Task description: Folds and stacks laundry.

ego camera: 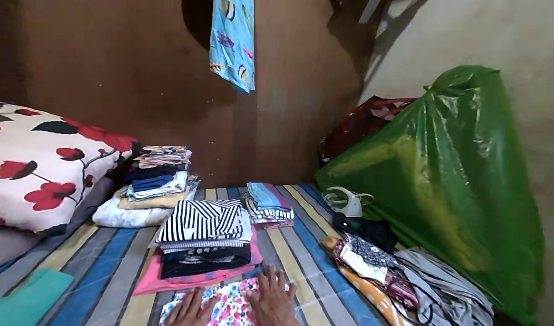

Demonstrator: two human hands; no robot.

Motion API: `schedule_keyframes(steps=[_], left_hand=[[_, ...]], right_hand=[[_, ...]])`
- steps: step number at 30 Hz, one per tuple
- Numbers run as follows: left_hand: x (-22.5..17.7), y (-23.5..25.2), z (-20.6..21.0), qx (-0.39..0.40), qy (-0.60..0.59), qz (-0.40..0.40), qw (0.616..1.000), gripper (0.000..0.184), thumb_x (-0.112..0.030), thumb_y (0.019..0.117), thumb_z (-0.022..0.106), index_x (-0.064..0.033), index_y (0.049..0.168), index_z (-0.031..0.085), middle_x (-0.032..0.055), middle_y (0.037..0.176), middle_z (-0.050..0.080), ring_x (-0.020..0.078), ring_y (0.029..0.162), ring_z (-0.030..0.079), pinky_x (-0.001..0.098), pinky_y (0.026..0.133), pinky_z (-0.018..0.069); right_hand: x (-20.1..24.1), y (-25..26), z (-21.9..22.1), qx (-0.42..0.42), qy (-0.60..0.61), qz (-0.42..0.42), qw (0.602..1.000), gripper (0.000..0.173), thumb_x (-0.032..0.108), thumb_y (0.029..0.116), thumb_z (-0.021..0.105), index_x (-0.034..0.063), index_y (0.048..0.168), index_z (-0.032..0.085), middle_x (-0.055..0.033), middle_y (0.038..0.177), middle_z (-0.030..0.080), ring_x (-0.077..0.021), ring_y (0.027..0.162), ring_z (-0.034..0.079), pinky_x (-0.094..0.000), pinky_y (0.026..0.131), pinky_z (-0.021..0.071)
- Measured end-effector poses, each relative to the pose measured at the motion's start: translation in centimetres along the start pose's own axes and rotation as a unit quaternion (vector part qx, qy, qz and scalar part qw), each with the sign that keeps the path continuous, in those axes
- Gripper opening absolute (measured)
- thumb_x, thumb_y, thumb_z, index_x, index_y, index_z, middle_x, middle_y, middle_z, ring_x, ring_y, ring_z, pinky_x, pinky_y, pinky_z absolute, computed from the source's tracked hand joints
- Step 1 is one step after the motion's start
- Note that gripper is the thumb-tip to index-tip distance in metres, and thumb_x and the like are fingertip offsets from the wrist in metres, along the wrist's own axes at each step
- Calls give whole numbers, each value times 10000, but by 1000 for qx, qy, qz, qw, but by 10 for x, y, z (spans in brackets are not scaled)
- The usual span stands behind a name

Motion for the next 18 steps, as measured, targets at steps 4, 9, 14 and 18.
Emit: schedule_keyframes(steps=[4, 9, 14, 18], left_hand=[[7, 3, -15, -53, 10, -5, 999, 562, -395, 1083, 460, 1, 1478, 517, 299, 1515, 468, 522, 1436, 380, 779, 1088, 231], [24, 2, -37, -95, 19, -44, 994, 393, -251, 1080, 491, 15, 1312, 665, 302, 1282, 646, 540, 1266, 543, 757, 1010, 341], [47, -3, -41, -43, -32, -47, 997, 351, -229, 1036, 593, 84, 1154, 698, 344, 1174, 658, 560, 1216, 559, 736, 1019, 379], [61, -8, -45, -18, -63, -56, 996, 471, -276, 1082, 510, 165, 1065, 674, 385, 1083, 656, 555, 1084, 624, 699, 975, 430]], right_hand=[[9, -3, 4, -11, 1, -45, 999, 671, 538, 1049, 459, 95, 1553, 448, -216, 1671, 260, -494, 1546, 156, -776, 1153, 106], [39, -12, 15, -11, 29, -129, 991, 538, 418, 1079, 449, 93, 1499, 529, -227, 1619, 370, -506, 1525, 220, -765, 1161, 131], [40, -5, 3, -22, 102, -148, 983, 367, 218, 1072, 497, 41, 1356, 648, -254, 1497, 516, -485, 1459, 373, -723, 1145, 243], [36, 3, -8, -63, 129, -168, 975, 282, 134, 1025, 560, -9, 1208, 720, -252, 1288, 659, -441, 1308, 549, -658, 1080, 369]])
Point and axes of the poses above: each hand's wrist, its own y-axis towards the middle knuckle, its own z-axis out of the palm, x = y × z, the point moved 8 cm from there along y, towards the middle knuckle
